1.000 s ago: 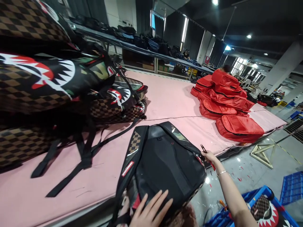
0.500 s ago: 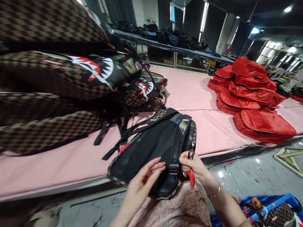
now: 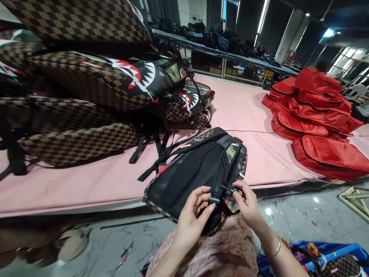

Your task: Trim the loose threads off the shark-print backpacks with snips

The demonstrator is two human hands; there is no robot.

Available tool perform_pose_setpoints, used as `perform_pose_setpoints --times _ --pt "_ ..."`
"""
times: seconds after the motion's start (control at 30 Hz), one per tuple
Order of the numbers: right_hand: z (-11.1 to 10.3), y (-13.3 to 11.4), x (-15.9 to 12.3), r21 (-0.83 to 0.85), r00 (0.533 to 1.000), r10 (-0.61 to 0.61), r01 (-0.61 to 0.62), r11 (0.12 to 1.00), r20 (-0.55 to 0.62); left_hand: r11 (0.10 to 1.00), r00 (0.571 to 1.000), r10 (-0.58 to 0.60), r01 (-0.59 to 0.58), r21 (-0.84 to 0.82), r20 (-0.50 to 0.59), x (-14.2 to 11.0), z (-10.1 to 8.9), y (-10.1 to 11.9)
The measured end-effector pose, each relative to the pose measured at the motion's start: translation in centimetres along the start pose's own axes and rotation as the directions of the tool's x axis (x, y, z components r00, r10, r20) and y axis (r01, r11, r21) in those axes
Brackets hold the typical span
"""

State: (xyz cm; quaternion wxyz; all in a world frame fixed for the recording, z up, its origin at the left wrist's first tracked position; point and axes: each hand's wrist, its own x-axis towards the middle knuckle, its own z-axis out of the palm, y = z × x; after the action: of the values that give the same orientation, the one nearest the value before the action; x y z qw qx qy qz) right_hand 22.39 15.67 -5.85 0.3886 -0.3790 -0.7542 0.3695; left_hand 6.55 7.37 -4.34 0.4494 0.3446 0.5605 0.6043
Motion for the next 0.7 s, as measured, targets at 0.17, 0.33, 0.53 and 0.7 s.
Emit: perform_pose_setpoints --times 0.17,0.33,0.53,0.7 --pt "-1.9 0.4 0.4 -0.309 0.926 -0.358 0.379 0.872 0.124 0.998 0.999 0.032 -0.034 0.058 0.03 0.0 0.3 -0.1" --pt "-2.7 0.4 1.4 -0.332 0.861 -0.441 0.506 0.796 0.254 0.997 0.999 0.022 -0.026 0.079 0.044 0.1 0.3 0.2" --pt "-2.4 -0.1 1.8 -0.335 0.853 -0.436 0.516 0.789 0.286 0.995 0.998 0.016 -0.021 0.097 0.052 0.1 0.5 0.4" --pt "-2.3 -0.5 1.7 -0.397 0.844 -0.444 0.534 0.747 0.301 0.999 0.999 -0.02 0.019 0.046 0.029 0.2 0.4 0.6"
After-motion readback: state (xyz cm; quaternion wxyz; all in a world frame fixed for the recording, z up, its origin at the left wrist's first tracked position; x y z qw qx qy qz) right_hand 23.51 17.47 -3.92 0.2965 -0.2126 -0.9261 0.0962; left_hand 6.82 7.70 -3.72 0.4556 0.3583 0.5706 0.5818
